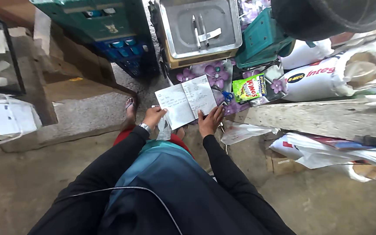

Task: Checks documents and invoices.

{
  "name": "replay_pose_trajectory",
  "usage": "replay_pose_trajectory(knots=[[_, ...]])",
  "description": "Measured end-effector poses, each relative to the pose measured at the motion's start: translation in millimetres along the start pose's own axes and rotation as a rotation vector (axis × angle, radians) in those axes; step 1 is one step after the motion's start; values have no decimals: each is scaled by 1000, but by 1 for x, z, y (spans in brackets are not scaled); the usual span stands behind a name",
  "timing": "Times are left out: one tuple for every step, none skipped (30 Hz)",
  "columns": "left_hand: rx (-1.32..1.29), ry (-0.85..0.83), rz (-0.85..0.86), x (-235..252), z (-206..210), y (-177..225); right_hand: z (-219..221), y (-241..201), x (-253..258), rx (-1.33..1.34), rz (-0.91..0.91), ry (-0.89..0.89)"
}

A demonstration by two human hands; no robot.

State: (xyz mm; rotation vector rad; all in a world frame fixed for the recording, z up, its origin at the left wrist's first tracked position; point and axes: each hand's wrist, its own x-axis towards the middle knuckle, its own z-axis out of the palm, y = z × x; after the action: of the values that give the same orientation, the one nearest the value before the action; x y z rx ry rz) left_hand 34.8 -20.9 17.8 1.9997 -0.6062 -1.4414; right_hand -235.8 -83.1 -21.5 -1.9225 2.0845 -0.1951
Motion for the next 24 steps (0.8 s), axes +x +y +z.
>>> replay_pose_trajectory(knots=[[-2, 2, -2, 0, 0, 0, -1, -2, -1, 5, -25, -2], [-7, 2, -4, 0, 0, 1, -2, -4, -2, 29, -63, -4], [-8, 2, -6, 0, 0, 1, -3, -7, -4, 55, -102, -10], [-10, 2, -7, 0, 0, 2, -4, -11, -6, 80, -141, -24], [-9, 2, -5, -1, -1, 2, -5, -14, -8, 102, -184, -48], [-7, 2, 0, -2, -1, 3, -6, -18, -11, 127, -244, -72], [-7, 2, 3, -3, -2, 3, -6, -21, -14, 161, -334, -89], [-8, 5, 0, -3, -2, 4, -5, -22, -17, 184, -436, -100], [-8, 6, -6, -3, -1, 5, -3, -23, -19, 202, -531, -112], [-10, 4, -15, -3, -1, 5, -2, -24, -22, 224, -602, -133], [-6, 5, -18, -3, -1, 5, -3, -24, -24, 263, -636, -161], [1, 8, -11, -1, -1, 3, -5, -24, -25, 319, -642, -193], [6, 11, -2, 0, -2, 1, -7, -24, -25, 384, -614, -202], [8, 9, 2, 0, -2, 0, -7, -22, -26, 422, -552, -164], [11, 8, 5, 0, -2, 0, -7, -19, -26, 407, -456, -90], [15, 9, 6, 0, -1, -1, -7, -18, -24, 342, -330, -13], [20, 10, 6, -1, -1, 0, -8, -16, -21, 258, -199, 27], [24, 14, 5, -1, -1, 0, -8, -15, -16, 187, -80, 38], [27, 14, 3, -1, -1, 1, -6, -12, -11, 138, 15, 36], [28, 14, 2, -2, -1, 1, -4, -9, -8, 105, 73, 27], [25, 16, 1, -2, 0, 1, -3, -7, -6, 81, 96, 20], [19, 15, -2, -2, 0, 1, -2, -5, -5, 62, 95, 11], [10, 14, -4, -2, 0, 1, -1, -5, -5, 47, 78, 4], [-1, 13, -3, -2, 0, 1, 0, -6, -5, 38, 58, 0]])
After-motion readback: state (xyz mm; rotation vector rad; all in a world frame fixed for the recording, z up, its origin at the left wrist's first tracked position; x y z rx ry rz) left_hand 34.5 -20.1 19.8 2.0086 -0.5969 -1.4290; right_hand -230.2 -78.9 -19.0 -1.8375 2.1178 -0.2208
